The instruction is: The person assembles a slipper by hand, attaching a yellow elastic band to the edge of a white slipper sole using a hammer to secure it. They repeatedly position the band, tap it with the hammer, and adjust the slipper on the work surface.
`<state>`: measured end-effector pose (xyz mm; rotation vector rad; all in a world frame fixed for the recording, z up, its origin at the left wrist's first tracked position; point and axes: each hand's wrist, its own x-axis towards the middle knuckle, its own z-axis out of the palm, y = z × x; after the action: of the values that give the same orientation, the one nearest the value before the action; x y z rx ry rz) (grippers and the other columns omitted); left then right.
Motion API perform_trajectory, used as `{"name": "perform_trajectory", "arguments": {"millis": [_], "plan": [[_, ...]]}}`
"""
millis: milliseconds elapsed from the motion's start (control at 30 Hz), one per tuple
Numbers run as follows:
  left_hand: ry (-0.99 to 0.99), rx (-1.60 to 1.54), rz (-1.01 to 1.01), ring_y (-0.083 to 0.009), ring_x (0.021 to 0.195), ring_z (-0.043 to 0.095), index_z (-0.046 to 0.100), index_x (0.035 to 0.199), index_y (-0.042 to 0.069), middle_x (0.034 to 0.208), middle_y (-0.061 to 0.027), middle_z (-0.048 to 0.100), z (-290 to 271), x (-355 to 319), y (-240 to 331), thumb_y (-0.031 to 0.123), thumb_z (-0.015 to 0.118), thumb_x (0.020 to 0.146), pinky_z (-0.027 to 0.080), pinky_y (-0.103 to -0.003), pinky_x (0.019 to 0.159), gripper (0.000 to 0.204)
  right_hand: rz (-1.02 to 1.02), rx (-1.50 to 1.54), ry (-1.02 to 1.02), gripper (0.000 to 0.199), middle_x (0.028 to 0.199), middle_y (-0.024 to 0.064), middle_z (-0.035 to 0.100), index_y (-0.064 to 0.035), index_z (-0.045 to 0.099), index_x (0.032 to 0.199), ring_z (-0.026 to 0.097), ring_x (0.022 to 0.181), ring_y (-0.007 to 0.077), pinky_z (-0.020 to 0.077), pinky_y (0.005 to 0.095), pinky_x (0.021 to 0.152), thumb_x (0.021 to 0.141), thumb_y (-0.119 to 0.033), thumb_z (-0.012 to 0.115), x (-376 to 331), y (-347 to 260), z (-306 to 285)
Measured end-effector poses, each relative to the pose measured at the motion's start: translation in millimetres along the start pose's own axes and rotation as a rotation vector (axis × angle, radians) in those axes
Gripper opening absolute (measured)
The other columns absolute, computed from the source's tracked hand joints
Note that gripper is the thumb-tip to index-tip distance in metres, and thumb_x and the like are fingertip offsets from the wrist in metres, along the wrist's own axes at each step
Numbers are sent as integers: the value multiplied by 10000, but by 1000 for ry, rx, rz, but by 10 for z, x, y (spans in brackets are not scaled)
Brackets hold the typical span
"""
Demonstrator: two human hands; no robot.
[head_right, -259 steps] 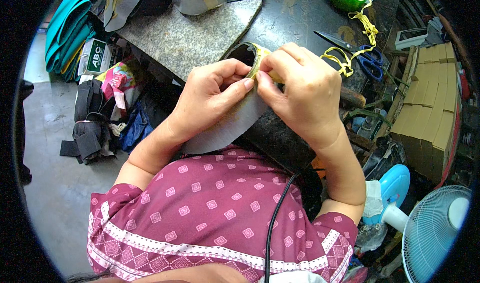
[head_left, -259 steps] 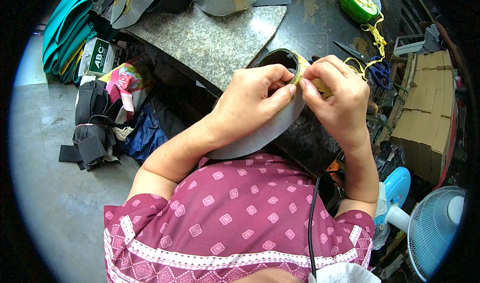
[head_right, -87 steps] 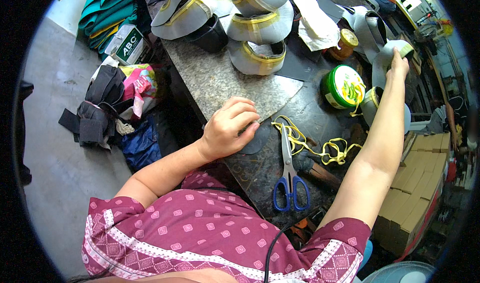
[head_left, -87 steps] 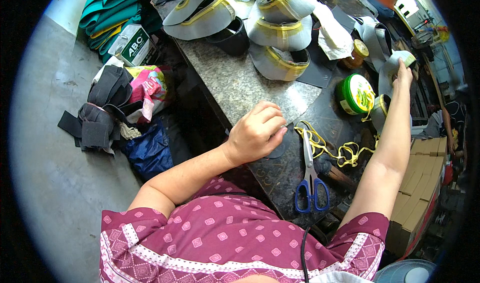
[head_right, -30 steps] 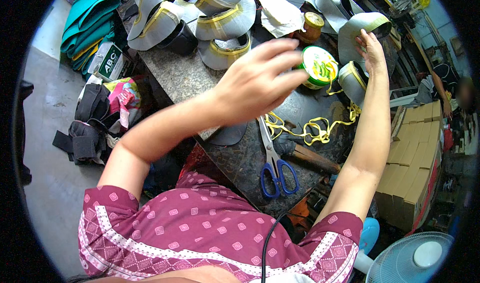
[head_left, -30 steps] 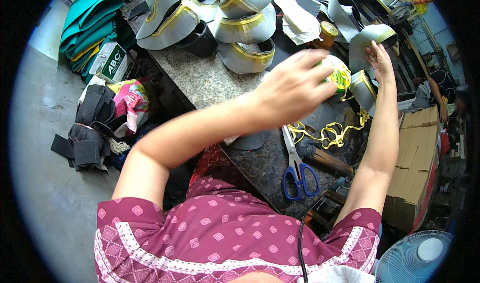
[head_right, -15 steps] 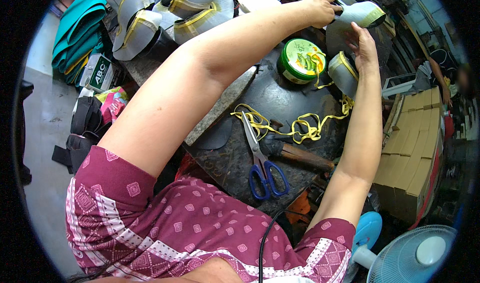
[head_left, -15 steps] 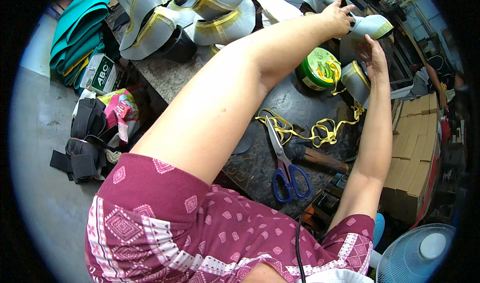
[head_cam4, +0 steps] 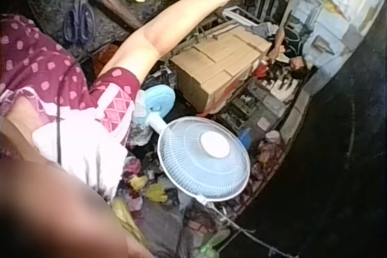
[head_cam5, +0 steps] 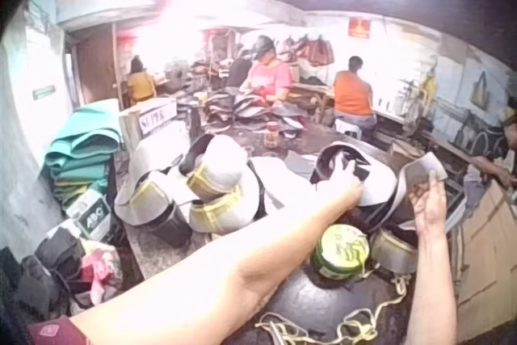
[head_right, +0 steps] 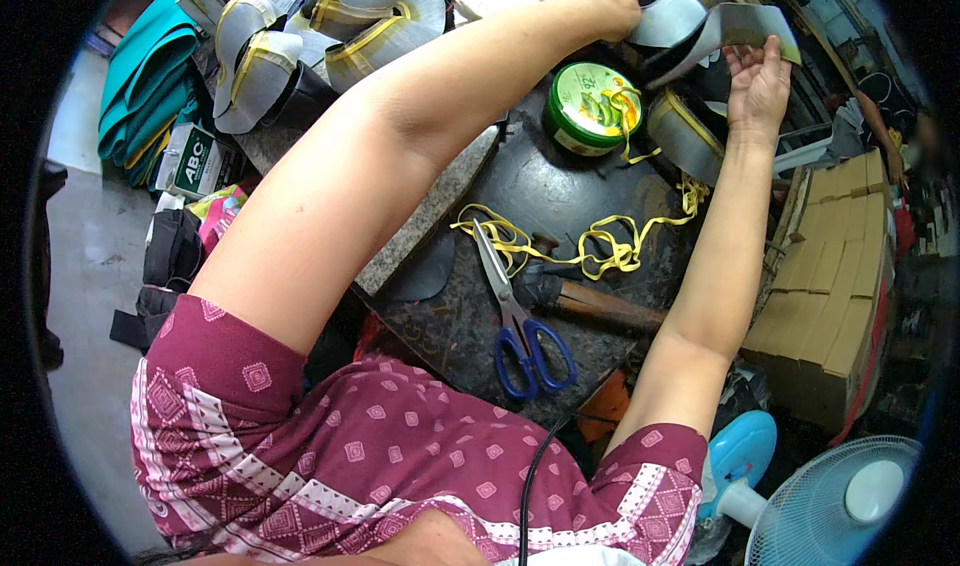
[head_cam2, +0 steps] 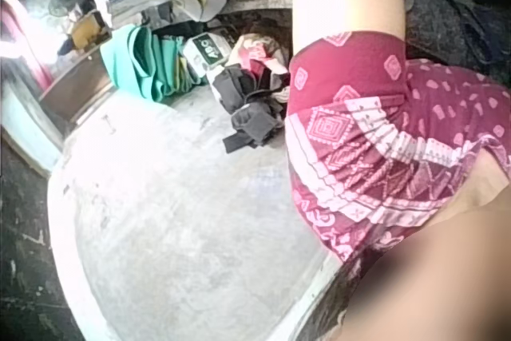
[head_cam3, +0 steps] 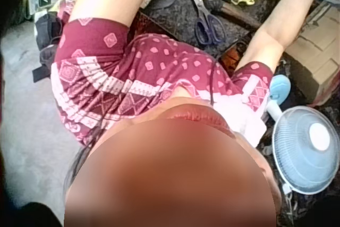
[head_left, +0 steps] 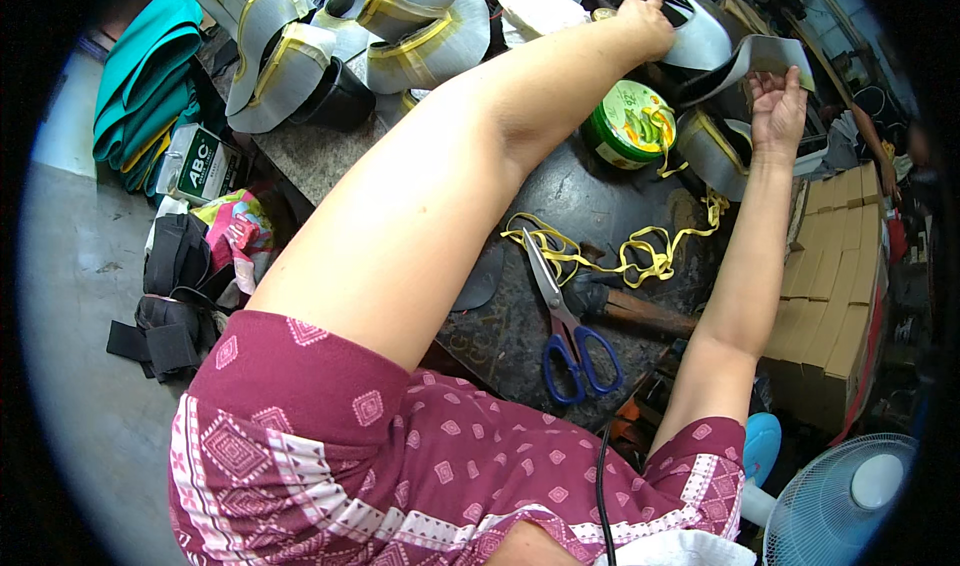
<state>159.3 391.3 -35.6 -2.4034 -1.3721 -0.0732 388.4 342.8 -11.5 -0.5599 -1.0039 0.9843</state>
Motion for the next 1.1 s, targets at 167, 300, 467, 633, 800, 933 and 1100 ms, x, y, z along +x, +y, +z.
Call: {"name": "perform_trajectory", "arguments": {"millis": [167,300,467,633,800,933,1100], "plan": [[25,-21,-56,-326,1393,448,654,1322,103,1426,-117,580,-66,121,86,252,544,942,153,-687,1150,422,41,284,-14,338,1102,158,665,-46,575,1164,650,1024,325,512,560,956,1036,-355,521,244,-147,-110],[-30,40,-33,-302,1374,463,659,1316,117,1391,-86,612,-25,74,-31,278,536,956,150,-686,1150,414,85,696,-267,534,1099,173,680,-16,605,1164,648,1059,342,472,566,1045,1053,-490,387,255,-474,-162],[12,124,29,-338,1438,381,667,1313,179,1429,-80,576,14,-98,-18,278,572,933,190,-746,1105,404,-71,356,-254,411,869,79,613,-21,617,942,591,916,208,438,346,1006,992,-425,553,-14,-1302,-57],[188,137,267,-335,1486,288,722,1197,339,1501,-1,473,-269,-230,133,327,588,890,244,-751,1070,335,30,-142,-372,343,699,15,468,-61,593,869,430,681,141,415,291,774,1058,-331,497,-592,-1470,505],[512,-899,-53,-277,789,689,707,936,8,839,-199,691,-723,-1095,-143,184,549,880,536,-403,640,243,-2,-867,-533,368,1033,68,671,-28,594,1260,641,917,120,521,246,800,1019,-307,593,-1162,-1612,918],[528,-1690,-96,-215,1147,560,444,1397,0,1240,-140,584,-1277,-2294,-487,369,532,1008,441,-370,1007,543,153,-927,-996,400,1162,37,649,-27,565,1353,593,1066,118,473,285,944,1006,-217,622,-1502,-1574,1246],[388,-1285,298,-244,1168,612,708,1155,85,1213,-114,658,-1719,-3439,-257,300,828,765,475,-408,974,461,-184,-880,-1437,432,1283,121,620,4,593,1286,573,1198,256,420,359,1046,889,-126,702,-1806,-1376,1773]]}}
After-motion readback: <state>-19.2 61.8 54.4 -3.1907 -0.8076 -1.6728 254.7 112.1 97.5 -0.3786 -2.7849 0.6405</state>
